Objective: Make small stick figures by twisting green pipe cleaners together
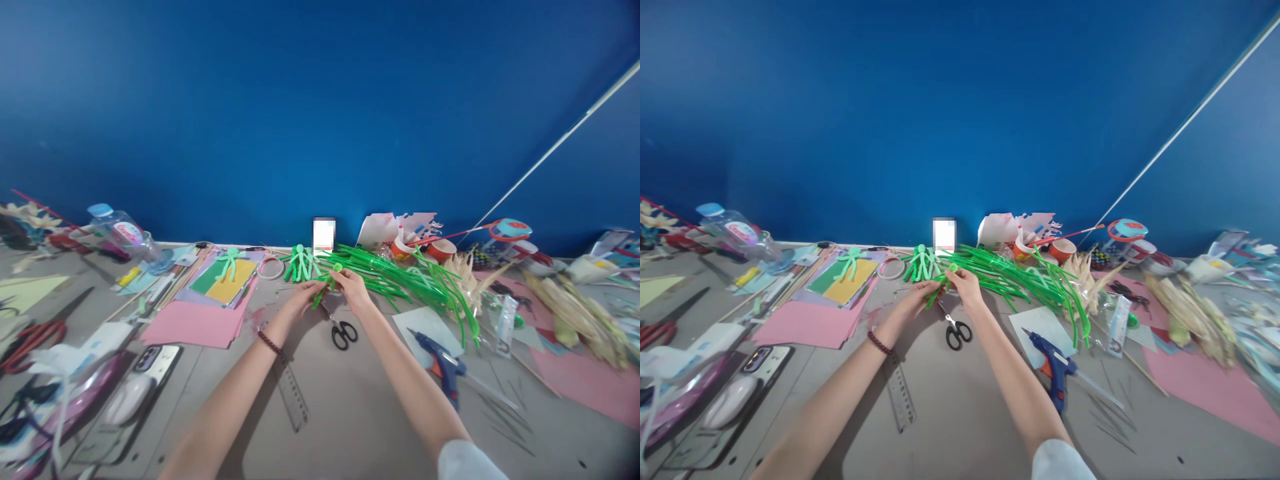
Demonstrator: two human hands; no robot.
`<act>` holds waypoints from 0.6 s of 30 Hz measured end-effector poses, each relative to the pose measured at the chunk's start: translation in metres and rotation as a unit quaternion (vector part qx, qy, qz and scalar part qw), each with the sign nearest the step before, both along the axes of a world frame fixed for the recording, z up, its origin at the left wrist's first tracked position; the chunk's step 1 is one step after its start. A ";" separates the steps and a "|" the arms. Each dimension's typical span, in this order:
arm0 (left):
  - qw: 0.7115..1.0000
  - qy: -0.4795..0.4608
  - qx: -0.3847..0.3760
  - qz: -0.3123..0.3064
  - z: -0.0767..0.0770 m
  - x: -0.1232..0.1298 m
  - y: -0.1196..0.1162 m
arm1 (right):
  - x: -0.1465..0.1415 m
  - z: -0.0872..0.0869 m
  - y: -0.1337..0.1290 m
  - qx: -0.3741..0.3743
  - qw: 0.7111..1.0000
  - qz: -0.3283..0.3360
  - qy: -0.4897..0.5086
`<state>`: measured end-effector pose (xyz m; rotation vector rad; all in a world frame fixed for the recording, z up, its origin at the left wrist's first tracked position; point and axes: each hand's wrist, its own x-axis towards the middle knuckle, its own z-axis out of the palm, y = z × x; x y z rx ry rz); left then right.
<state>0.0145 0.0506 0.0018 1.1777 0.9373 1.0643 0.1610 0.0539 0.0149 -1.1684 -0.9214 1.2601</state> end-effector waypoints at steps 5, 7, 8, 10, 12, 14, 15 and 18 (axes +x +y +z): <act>0.997 -0.024 -0.064 -0.036 0.004 -0.001 -0.001 | -0.002 0.001 0.000 -0.006 0.999 0.018 0.035; 0.996 -0.033 -0.071 -0.032 0.005 -0.001 -0.002 | -0.002 0.001 0.000 -0.008 0.998 0.023 0.050; 0.996 -0.040 -0.073 -0.029 0.005 -0.001 -0.002 | -0.002 0.002 -0.001 -0.009 0.998 0.025 0.054; 0.995 -0.055 -0.081 -0.022 0.004 0.000 -0.002 | -0.002 0.003 -0.001 -0.011 0.998 0.028 0.056; 0.994 -0.065 -0.086 -0.011 0.001 0.001 -0.002 | -0.002 0.004 -0.001 -0.013 0.998 0.033 0.058; 0.994 -0.071 -0.088 -0.003 -0.002 0.002 -0.001 | -0.001 0.005 -0.001 -0.013 0.997 0.040 0.062; 0.993 -0.076 -0.089 0.000 -0.003 0.003 -0.001 | -0.001 0.005 -0.002 -0.013 0.997 0.043 0.065; 0.992 -0.089 -0.093 0.006 -0.005 0.004 -0.001 | -0.002 0.005 -0.002 -0.013 0.997 0.044 0.067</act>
